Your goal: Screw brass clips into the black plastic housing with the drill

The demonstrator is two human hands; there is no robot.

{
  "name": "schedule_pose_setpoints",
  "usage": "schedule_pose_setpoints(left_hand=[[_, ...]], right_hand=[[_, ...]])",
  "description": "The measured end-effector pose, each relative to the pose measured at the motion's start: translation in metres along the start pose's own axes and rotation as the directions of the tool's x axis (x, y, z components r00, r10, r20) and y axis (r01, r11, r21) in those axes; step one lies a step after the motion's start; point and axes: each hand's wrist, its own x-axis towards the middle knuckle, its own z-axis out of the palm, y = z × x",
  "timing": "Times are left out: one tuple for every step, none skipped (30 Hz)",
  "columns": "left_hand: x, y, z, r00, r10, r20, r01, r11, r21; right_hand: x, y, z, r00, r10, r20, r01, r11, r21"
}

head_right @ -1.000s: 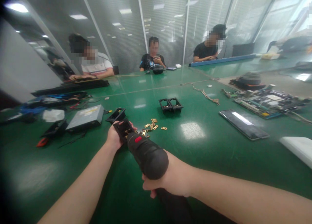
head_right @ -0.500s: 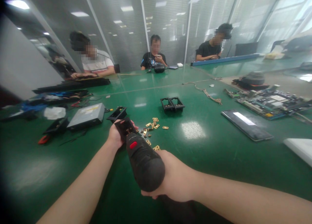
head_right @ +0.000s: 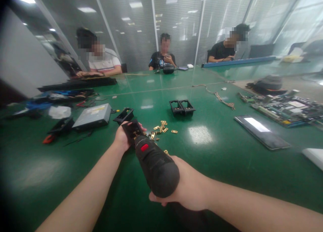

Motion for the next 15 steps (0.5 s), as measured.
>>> schedule_pose_setpoints(left_hand=[[-0.0001, 0.0001, 0.0, 1.0, 0.0, 0.0, 0.0, 1.0, -0.005], [-0.0003, 0.0002, 0.0, 1.0, 0.001, 0.001, -0.001, 1.0, -0.005], [-0.0005, 0.0003, 0.0, 1.0, 0.001, 0.003, -0.001, 1.0, -0.002], [-0.0007, 0.0005, 0.0001, 1.0, 0.0, 0.004, 0.0, 1.0, 0.004], [-0.001, 0.0007, 0.0003, 1.0, -0.002, 0.004, 0.002, 1.0, 0.01], [-0.0014, 0.001, 0.0007, 1.0, -0.005, 0.003, 0.005, 1.0, 0.015], [-0.0019, 0.0013, 0.0012, 1.0, -0.007, -0.001, 0.007, 1.0, 0.02], [-0.0025, 0.0016, 0.0018, 1.0, -0.008, -0.006, 0.008, 1.0, 0.024], [-0.0032, 0.0019, 0.0026, 1.0, -0.009, -0.014, 0.01, 1.0, 0.027], [-0.0039, 0.0023, 0.0034, 1.0, -0.011, -0.024, 0.012, 1.0, 0.028], [-0.0045, 0.0026, 0.0041, 0.999, -0.011, -0.035, 0.012, 1.0, 0.026], [-0.0051, 0.0029, 0.0048, 0.999, -0.013, -0.044, 0.014, 1.0, 0.021], [-0.0054, 0.0032, 0.0052, 0.999, -0.017, -0.049, 0.018, 1.0, 0.015], [-0.0056, 0.0033, 0.0054, 0.998, -0.022, -0.05, 0.022, 1.0, 0.01], [-0.0056, 0.0034, 0.0054, 0.998, -0.027, -0.049, 0.028, 1.0, 0.007]], right_hand=[[0.0003, 0.0002, -0.0007, 1.0, 0.021, 0.018, -0.022, 1.0, 0.017], [0.0008, 0.0005, -0.0013, 0.998, 0.048, 0.035, -0.049, 0.998, 0.041], [0.0014, 0.001, -0.002, 0.996, 0.075, 0.047, -0.078, 0.995, 0.067], [0.0022, 0.0017, -0.0026, 0.994, 0.092, 0.057, -0.097, 0.991, 0.088], [0.003, 0.0027, -0.0032, 0.993, 0.097, 0.064, -0.103, 0.99, 0.098], [0.0038, 0.0039, -0.0037, 0.993, 0.095, 0.074, -0.101, 0.99, 0.094], [0.0045, 0.0053, -0.0043, 0.993, 0.085, 0.082, -0.091, 0.993, 0.08], [0.0052, 0.0065, -0.0047, 0.993, 0.07, 0.091, -0.075, 0.996, 0.055], [0.0056, 0.0073, -0.005, 0.994, 0.056, 0.099, -0.059, 0.998, 0.025], [0.0058, 0.0074, -0.005, 0.994, 0.044, 0.1, -0.045, 0.999, 0.007], [0.0057, 0.0068, -0.0048, 0.994, 0.031, 0.1, -0.031, 1.0, -0.006], [0.0054, 0.0054, -0.0042, 0.995, 0.03, 0.09, -0.029, 0.999, -0.013], [0.0049, 0.0035, -0.0035, 0.997, 0.031, 0.075, -0.03, 0.999, -0.011], [0.0043, 0.0012, -0.0027, 0.997, 0.026, 0.07, -0.026, 1.0, -0.003], [0.0037, -0.0011, -0.0019, 0.997, 0.013, 0.074, -0.013, 1.0, -0.003]])
